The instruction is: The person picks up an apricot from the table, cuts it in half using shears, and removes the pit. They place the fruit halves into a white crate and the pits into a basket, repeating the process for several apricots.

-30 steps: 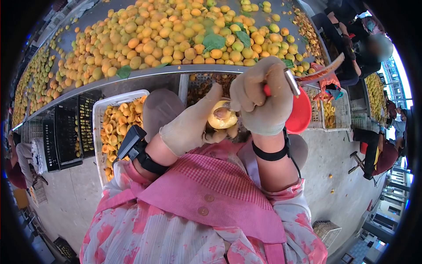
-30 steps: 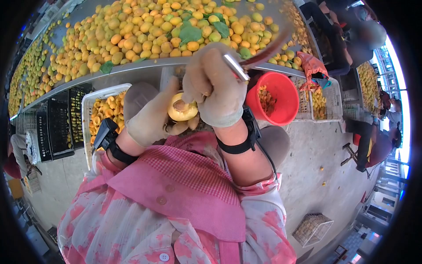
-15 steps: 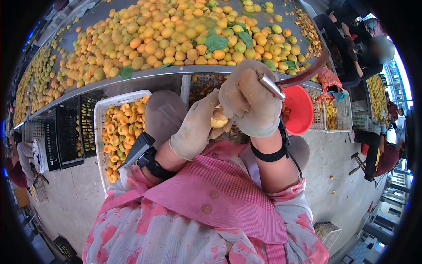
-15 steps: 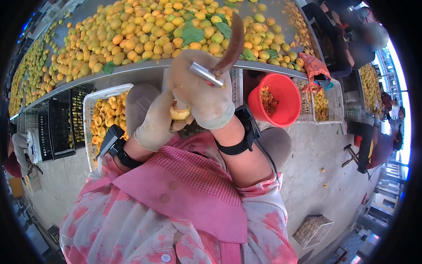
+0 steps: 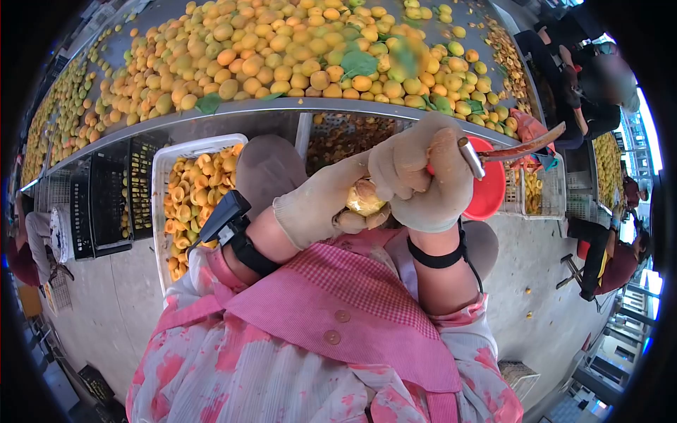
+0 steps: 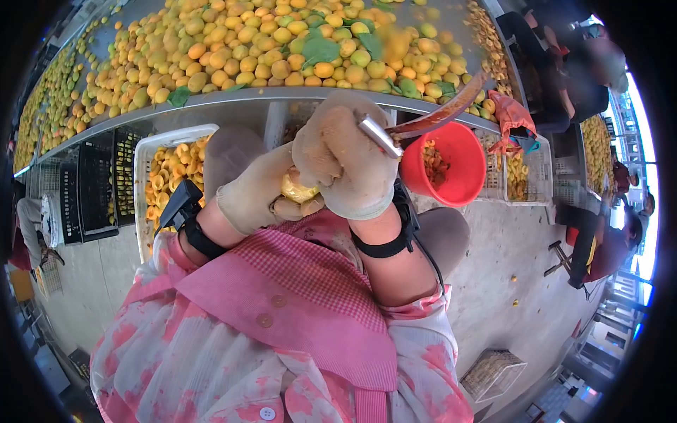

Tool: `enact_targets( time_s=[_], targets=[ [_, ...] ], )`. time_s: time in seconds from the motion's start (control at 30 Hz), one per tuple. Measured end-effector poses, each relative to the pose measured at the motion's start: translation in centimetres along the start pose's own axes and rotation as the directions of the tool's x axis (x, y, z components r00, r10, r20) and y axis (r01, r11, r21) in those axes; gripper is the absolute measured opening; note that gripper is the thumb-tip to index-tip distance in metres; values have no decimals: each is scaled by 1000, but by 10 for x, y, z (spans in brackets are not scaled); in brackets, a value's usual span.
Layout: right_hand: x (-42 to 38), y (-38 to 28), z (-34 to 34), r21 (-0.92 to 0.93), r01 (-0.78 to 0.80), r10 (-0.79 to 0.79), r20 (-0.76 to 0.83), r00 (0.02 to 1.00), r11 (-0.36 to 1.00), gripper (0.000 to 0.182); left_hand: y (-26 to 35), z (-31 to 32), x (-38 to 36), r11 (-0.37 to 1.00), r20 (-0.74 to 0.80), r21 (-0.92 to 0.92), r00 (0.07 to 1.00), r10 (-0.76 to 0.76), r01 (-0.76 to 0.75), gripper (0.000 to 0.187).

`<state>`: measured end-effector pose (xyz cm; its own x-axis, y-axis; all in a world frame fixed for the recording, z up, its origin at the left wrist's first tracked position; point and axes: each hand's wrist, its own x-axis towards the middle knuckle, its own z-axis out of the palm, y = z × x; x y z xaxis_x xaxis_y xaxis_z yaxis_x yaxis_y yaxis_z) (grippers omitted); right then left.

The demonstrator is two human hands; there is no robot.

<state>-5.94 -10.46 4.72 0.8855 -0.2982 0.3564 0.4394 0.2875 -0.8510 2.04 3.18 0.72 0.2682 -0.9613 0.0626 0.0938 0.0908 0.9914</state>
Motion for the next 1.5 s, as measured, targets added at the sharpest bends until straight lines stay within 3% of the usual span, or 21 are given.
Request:
enact_targets(
  time_s=[0.3, 0.47, 0.5, 0.53, 0.57, 0.6, 0.63, 0.67, 0.7, 0.73, 0.87, 1.0, 1.07, 1.17, 1.2, 1.23, 1.3, 1.33, 1.37, 1.43, 1.5],
  targets=[
    [4, 2, -4, 397, 38, -55, 33, 998, 917, 31, -7, 5, 0, 972, -8, 181, 988, 152, -148, 51],
    [-1, 11, -10, 400, 18, -13, -16, 1000, 916, 38, -12, 1, -3, 979, 96, -157, 989, -116, 130, 51],
    [-1, 14, -16, 392, -6, 1, 13, 1000, 920, 43, -10, 4, -4, 983, 16, 168, 997, 78, -80, 49],
    [-3, 6, 4, 46, -1, 17, -350, 937, 999, 41, -15, 7, -2, 875, -22, 437, 970, 241, -208, 48],
    [-6, 20, -5, 87, -42, 70, -356, 932, 995, 39, -19, 5, -4, 842, -2, 503, 974, 225, -193, 52],
    [-3, 6, -1, 458, -75, 227, -287, 931, 886, 38, -16, 3, -4, 812, 26, 556, 980, 197, -178, 53],
    [-2, 12, -7, 509, -134, 309, -278, 909, 851, 37, -37, 3, -6, 905, -52, 412, 989, 141, -108, 53],
    [2, 11, -10, 603, -162, 361, -225, 905, 781, 39, -25, 3, -4, 929, -117, -157, 928, -353, 334, 54],
    [5, 3, -8, 595, -143, 345, -240, 908, 791, 40, -41, -6, -2, 808, 44, -522, 954, -297, 275, 56],
    [7, -3, -7, 572, -143, 345, -261, 902, 808, 42, -7, 7, 4, 990, 6, 77, 993, -117, 117, 58],
    [3, -4, -10, 586, -101, 271, -209, 940, 804, 43, -8, 18, 11, 885, -38, 441, 982, 184, -149, 62],
    [2, -3, -15, 629, -107, 300, -210, 930, 770, 44, 4, 31, 11, 851, -57, 496, 972, 228, -171, 49],
    [5, -3, -18, 641, -92, 292, -213, 932, 762, 44, 11, 36, 13, 999, -180, 24, 983, -35, 40, 30],
    [14, -13, -17, 610, 19, 248, -351, 903, 793, 43, -3, 30, 16, 943, -180, 310, 966, 186, -124, 31],
    [17, -22, -16, 491, 55, 195, -444, 875, 870, 41, 1, 17, 21, 826, -101, -512, 938, -331, 236, 54],
    [18, -29, -16, 360, 81, 131, -527, 839, 929, 40, 1, 17, 24, 823, -106, -516, 937, -334, 235, 54],
    [15, -25, -24, 260, 44, 105, -531, 841, 965, 33, 3, 19, 28, 997, -470, -9, 880, -69, 73, 67],
    [15, -25, -24, 124, -106, 157, -548, 822, 987, 30, -3, 14, 27, 1000, -532, -9, 846, -17, 15, 59],
    [14, -24, -23, -14, -255, 202, -571, 796, 967, 27, -12, 7, 29, 1000, -536, -13, 844, -25, 21, 59],
    [7, -10, -17, 11, -349, 308, -494, 813, 937, 28, -24, -2, 31, 764, -459, 638, 752, 474, -92, 52],
    [1, 2, -9, -54, -437, 368, -454, 812, 898, 34, -25, -1, 28, 891, -550, 450, 768, 327, -58, 43]
  ],
)
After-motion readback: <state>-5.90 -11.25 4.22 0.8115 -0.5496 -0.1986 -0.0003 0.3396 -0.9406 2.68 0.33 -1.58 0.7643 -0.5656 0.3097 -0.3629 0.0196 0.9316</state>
